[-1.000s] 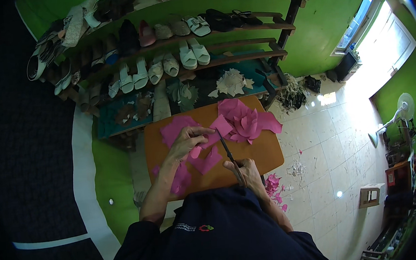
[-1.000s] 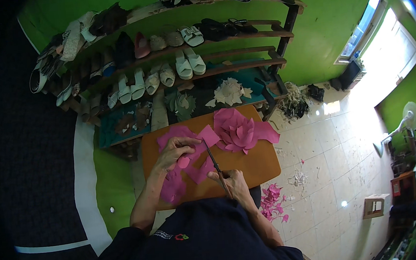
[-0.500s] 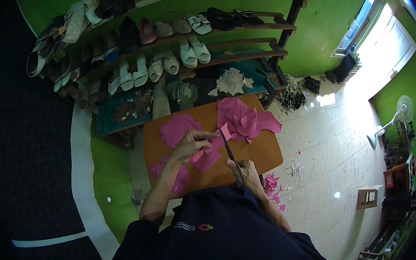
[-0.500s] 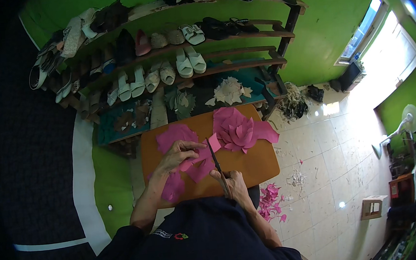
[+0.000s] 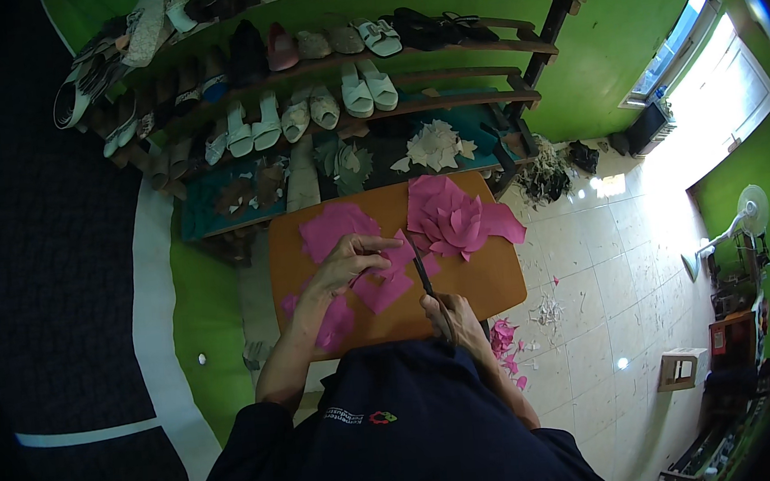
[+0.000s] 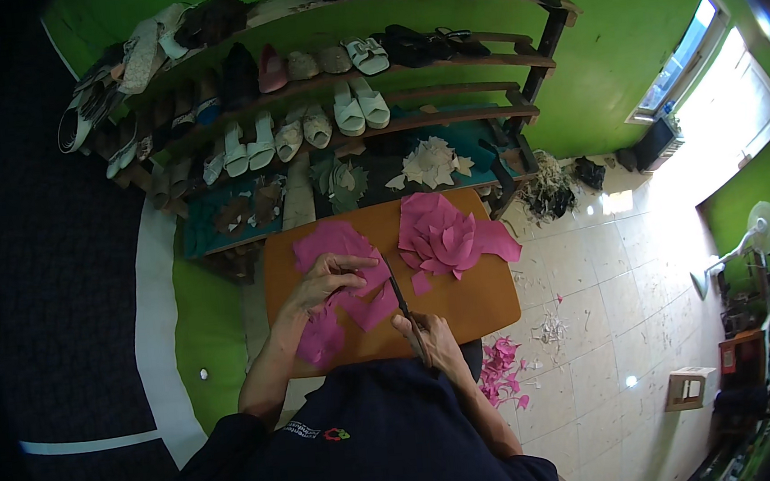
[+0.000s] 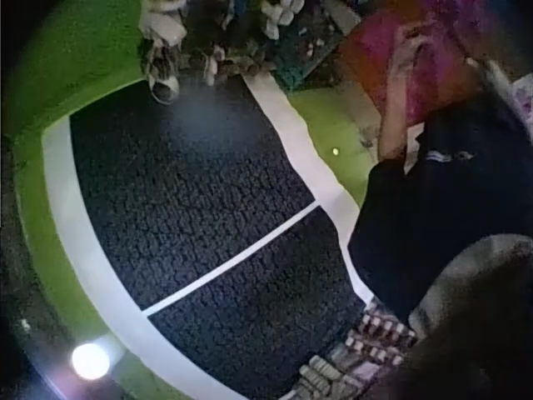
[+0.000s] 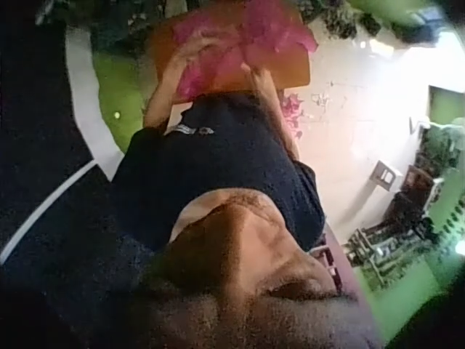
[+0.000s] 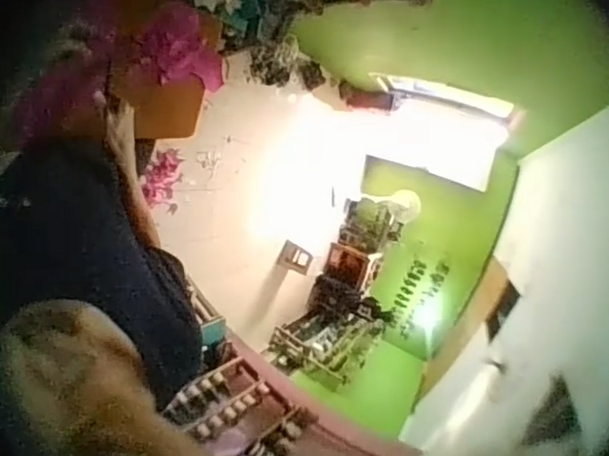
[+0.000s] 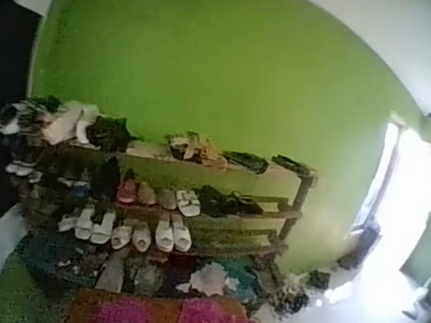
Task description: Cutting out specific shapes from pink fabric using a pair of scissors.
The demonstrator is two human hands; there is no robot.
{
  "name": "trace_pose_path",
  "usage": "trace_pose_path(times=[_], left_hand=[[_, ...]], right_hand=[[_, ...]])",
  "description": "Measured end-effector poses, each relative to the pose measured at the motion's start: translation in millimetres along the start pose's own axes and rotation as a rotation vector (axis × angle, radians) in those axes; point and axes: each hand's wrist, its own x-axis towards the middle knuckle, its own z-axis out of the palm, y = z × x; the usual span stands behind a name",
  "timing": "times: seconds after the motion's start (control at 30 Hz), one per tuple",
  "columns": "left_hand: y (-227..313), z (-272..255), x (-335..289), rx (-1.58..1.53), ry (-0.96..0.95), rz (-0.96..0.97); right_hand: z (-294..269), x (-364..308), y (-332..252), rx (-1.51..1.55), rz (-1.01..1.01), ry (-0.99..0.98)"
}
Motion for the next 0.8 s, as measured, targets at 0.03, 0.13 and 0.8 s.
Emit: trace_pose_path(times=[0.03,0.13,0.8], left_hand=[[2,0,-1,0.007,-0.018,0.002],[0,-3,0,0.035,-0.043,0.011],[4,8,2,0.046,-0.044,-0.020]], right_hand=[[0,0,-2,0.000,0.001,-0.001],[1,0,-4,-0.037,-0.043,0.012],[-4,-1,-7,-0.148,-0.012,0.067]])
